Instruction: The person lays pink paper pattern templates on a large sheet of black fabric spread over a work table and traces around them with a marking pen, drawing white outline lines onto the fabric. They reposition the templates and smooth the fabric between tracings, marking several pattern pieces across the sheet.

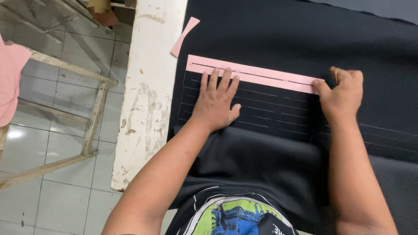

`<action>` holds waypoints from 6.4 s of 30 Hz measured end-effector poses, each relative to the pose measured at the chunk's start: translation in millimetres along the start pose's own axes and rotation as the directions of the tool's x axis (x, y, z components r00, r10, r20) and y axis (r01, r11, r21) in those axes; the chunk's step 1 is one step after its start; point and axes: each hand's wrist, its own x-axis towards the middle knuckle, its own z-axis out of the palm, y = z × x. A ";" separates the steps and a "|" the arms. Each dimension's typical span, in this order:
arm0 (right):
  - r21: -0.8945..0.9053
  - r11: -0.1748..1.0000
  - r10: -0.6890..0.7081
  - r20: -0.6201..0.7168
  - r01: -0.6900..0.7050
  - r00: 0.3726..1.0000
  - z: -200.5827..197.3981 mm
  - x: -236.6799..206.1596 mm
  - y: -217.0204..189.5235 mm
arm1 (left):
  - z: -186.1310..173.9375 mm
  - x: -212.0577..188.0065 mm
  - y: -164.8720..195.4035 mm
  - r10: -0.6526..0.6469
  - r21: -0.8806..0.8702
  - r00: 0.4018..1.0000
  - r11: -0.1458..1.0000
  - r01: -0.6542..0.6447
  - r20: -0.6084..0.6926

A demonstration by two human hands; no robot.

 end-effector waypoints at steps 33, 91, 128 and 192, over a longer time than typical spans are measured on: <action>0.465 0.748 -0.625 0.248 0.475 0.740 84.4 74.4 -284.8 | -36.4 -4.5 -0.9 -0.017 -0.086 0.993 0.996 0.028 0.120; 0.053 0.998 0.025 0.091 -0.030 0.996 -43.9 -28.7 28.0 | 4.2 14.7 17.0 -0.009 -0.016 0.999 1.000 0.010 0.041; 0.149 0.969 -0.202 0.012 0.198 0.979 21.9 -4.3 -48.2 | 7.3 9.0 0.6 0.035 -0.058 0.994 0.997 -0.041 -0.106; 0.767 0.630 -0.094 -0.076 0.118 0.993 84.3 30.1 -270.5 | 1.6 -5.3 -39.6 0.131 -0.122 0.952 0.978 -0.170 -0.278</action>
